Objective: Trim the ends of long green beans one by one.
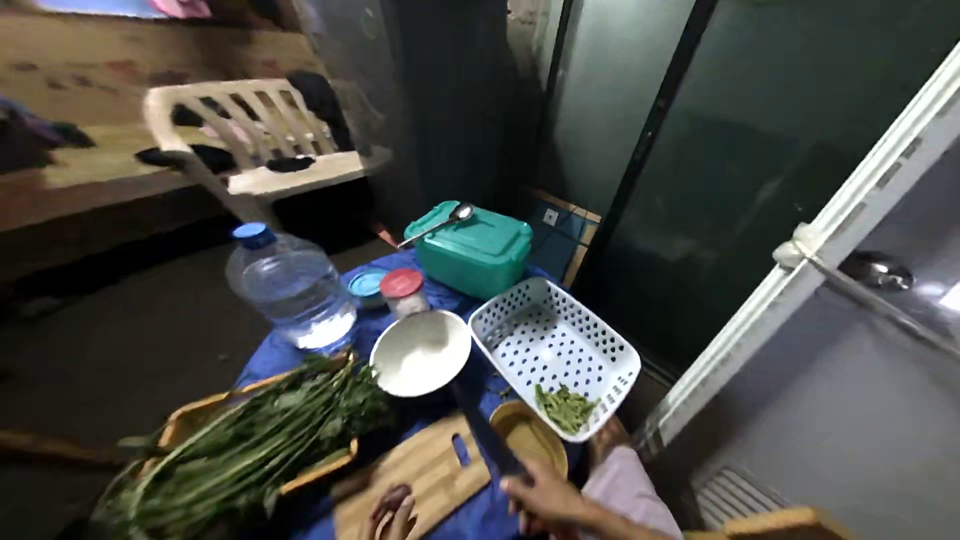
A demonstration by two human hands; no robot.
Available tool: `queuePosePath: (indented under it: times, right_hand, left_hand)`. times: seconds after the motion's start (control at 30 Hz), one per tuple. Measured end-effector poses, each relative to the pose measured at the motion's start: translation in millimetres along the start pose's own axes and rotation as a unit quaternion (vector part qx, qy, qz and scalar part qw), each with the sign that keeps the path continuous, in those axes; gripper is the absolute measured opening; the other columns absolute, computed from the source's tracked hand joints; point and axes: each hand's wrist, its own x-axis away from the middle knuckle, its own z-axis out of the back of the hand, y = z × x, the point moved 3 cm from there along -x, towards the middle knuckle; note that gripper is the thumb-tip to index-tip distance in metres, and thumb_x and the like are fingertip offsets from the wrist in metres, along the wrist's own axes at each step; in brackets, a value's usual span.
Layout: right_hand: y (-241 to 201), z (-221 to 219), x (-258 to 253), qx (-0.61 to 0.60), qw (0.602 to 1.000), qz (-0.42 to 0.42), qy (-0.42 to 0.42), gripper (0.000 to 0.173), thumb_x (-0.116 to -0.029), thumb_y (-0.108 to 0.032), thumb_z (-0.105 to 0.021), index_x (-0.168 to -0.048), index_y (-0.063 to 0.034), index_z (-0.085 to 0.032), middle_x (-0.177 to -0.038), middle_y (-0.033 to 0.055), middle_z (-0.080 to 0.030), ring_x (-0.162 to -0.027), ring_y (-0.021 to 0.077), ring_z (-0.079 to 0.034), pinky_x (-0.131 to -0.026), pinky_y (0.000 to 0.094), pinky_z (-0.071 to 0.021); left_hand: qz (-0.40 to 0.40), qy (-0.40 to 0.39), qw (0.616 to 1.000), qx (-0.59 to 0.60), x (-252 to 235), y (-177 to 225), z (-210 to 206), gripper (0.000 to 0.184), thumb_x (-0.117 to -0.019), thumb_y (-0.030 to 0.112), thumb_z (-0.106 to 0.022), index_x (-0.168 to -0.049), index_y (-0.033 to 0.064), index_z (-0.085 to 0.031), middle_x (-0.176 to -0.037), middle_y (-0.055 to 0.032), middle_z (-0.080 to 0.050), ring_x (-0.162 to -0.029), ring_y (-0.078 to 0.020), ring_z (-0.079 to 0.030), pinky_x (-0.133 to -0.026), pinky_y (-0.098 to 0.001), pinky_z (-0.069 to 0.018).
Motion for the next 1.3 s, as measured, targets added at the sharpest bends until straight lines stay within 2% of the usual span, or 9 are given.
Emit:
queuePosePath:
  times: [0.1, 0.2, 0.43, 0.53, 0.6, 0.73, 0.93, 1.17, 1.3]
  right_hand:
    - [-44, 27, 5, 0.038, 0.999, -0.001, 0.021, 0.06, -0.1078, -0.028, -0.051, -0.159, -0.0065, -0.028, -0.099, 0.0161, -0.068, -0.072, 0.0221, -0.068, -0.07, 0.0405, -0.0596]
    - [-59, 49, 6, 0.044, 0.996, 0.021, 0.072, 0.057, -0.108, -0.025, -0.051, -0.158, -0.0071, -0.03, -0.096, 0.0133, -0.067, -0.067, 0.0188, -0.066, -0.064, 0.0367, -0.0588]
    - [-28, 54, 24, 0.059, 0.991, -0.011, 0.117, 0.053, -0.1048, -0.021, -0.059, -0.152, -0.0065, -0.04, -0.096, 0.0139, -0.067, -0.066, 0.0179, -0.065, -0.062, 0.0346, -0.0575]
    - [-5, 48, 23, 0.041, 0.991, -0.035, 0.122, 0.056, -0.1051, -0.02, -0.058, -0.155, -0.0062, -0.036, -0.094, 0.0144, -0.067, -0.064, 0.0185, -0.064, -0.061, 0.0355, -0.0563]
    - [6, 48, 21, 0.018, 0.991, -0.037, 0.128, 0.058, -0.1053, -0.02, -0.058, -0.156, -0.0051, -0.033, -0.089, 0.0128, -0.067, -0.061, 0.0178, -0.064, -0.059, 0.0347, -0.0571]
    - [4, 54, 19, -0.002, 0.988, -0.027, 0.154, 0.055, -0.1048, -0.018, -0.059, -0.153, -0.0038, -0.037, -0.087, 0.0133, -0.067, -0.06, 0.0181, -0.064, -0.059, 0.0352, -0.0573]
    - [-12, 67, 10, -0.014, 0.986, -0.015, 0.166, 0.052, -0.105, -0.019, -0.059, -0.15, -0.0017, -0.039, -0.085, 0.0119, -0.068, -0.058, 0.016, -0.063, -0.055, 0.032, -0.0557]
    - [-5, 73, -1, -0.063, 0.985, -0.003, 0.161, 0.047, -0.1051, -0.014, -0.057, -0.147, -0.0003, -0.042, -0.08, 0.0114, -0.067, -0.056, 0.0154, -0.063, -0.053, 0.0314, -0.0567]
    - [3, 74, 0, -0.076, 0.984, -0.01, 0.159, 0.045, -0.1057, -0.015, -0.056, -0.146, -0.0005, -0.042, -0.077, 0.011, -0.066, -0.055, 0.016, -0.064, -0.053, 0.0316, -0.0574]
  left_hand:
    - [0.023, 0.016, 1.0, 0.01, 25, -8, -13, 0.051, -0.0945, 0.003, -0.067, -0.141, -0.0095, -0.049, -0.131, -0.0276, -0.058, -0.11, -0.0279, -0.064, -0.088, -0.043, -0.057]
    - [0.038, 0.014, 0.999, 0.01, 33, -15, -14, 0.048, -0.0943, 0.003, -0.068, -0.138, -0.0079, -0.053, -0.129, -0.0258, -0.06, -0.104, -0.0273, -0.065, -0.083, -0.0422, -0.0576]
    - [0.124, -0.008, 0.992, 0.017, 41, -18, -28, 0.033, -0.1053, 0.012, -0.048, -0.133, -0.0057, -0.049, -0.101, -0.0181, -0.063, -0.081, -0.0214, -0.064, -0.067, -0.0379, -0.0551]
    - [0.048, -0.095, 0.984, -0.146, 28, -9, -67, 0.029, -0.0986, 0.014, -0.066, -0.115, -0.0097, -0.063, -0.1, -0.0212, -0.067, -0.085, -0.0264, -0.066, -0.078, -0.0438, -0.0559]
    - [-0.036, -0.18, 0.932, -0.312, 19, 3, -109, 0.027, -0.0952, 0.022, -0.07, -0.107, -0.0026, -0.071, -0.103, -0.0187, -0.071, -0.097, -0.0309, -0.07, -0.09, -0.0513, -0.0552]
    - [-0.055, -0.307, 0.772, -0.554, 10, 11, -181, 0.036, -0.0999, 0.009, -0.059, -0.134, 0.0003, -0.063, -0.142, -0.0251, -0.056, -0.13, -0.0454, -0.054, -0.104, -0.0613, -0.0461]
    - [0.007, -0.343, 0.715, -0.609, 3, 13, -212, 0.03, -0.1013, 0.0, -0.05, -0.127, -0.0062, -0.064, -0.138, -0.0299, -0.056, -0.132, -0.0475, -0.051, -0.107, -0.0604, -0.043]
    - [-0.05, -0.217, 0.83, -0.512, -50, 47, -204, 0.033, -0.1037, 0.018, -0.053, -0.13, 0.0001, -0.064, -0.133, -0.0228, -0.062, -0.121, -0.0399, -0.062, -0.099, -0.0559, -0.051]
    - [-0.044, -0.181, 0.871, -0.455, -67, 48, -202, 0.045, -0.1054, 0.028, -0.055, -0.142, 0.0026, -0.057, -0.138, -0.0232, -0.059, -0.121, -0.0377, -0.062, -0.102, -0.0532, -0.0502]
